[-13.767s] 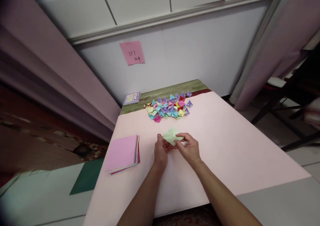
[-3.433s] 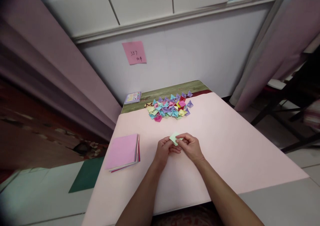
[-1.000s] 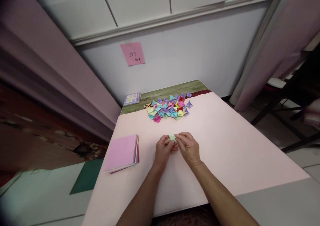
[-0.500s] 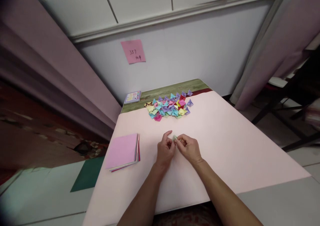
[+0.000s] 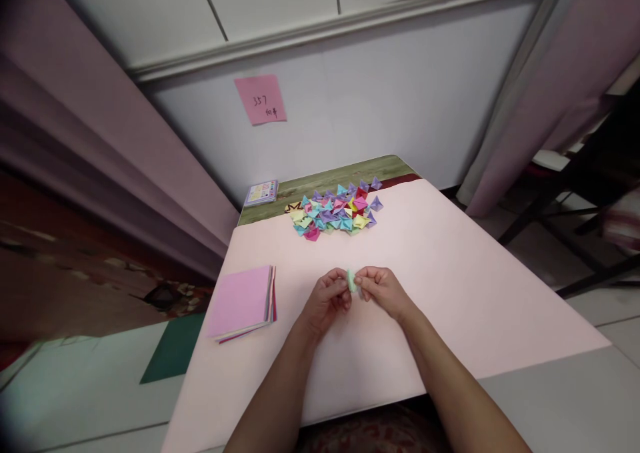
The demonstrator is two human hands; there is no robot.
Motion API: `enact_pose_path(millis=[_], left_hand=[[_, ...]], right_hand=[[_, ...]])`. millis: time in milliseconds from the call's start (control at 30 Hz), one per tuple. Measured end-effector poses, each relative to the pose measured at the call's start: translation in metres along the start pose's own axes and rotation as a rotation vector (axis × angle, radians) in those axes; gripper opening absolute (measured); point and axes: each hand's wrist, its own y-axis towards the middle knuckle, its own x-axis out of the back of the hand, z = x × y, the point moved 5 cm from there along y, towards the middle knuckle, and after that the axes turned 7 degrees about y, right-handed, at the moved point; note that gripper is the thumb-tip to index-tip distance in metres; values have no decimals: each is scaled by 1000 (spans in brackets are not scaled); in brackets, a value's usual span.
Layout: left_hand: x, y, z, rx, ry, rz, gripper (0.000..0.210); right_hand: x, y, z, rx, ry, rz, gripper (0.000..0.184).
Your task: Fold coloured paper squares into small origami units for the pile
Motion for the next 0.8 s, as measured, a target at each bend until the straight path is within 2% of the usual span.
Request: enact_pose_path(millis=[167, 300, 400, 500, 633, 800], left_hand=[[-3, -1, 6, 100, -72, 55, 28], [0, 0, 7, 123, -83, -16, 33], [0, 0, 3, 75, 7, -32, 34], [2, 1, -3, -24, 125, -52, 34], [9, 6, -5, -164, 206, -148, 31], [15, 10, 0, -230, 228, -263, 33]], right_hand=[[-1, 0, 0, -31, 34, 46, 35], [-1, 0, -4, -54, 99, 78, 34], [-1, 1, -6, -64, 120, 85, 34], [-2, 1, -7, -36, 44, 54, 35], [-3, 3, -9, 12, 2, -2, 35], [-4, 4, -13, 38, 27, -52, 34]])
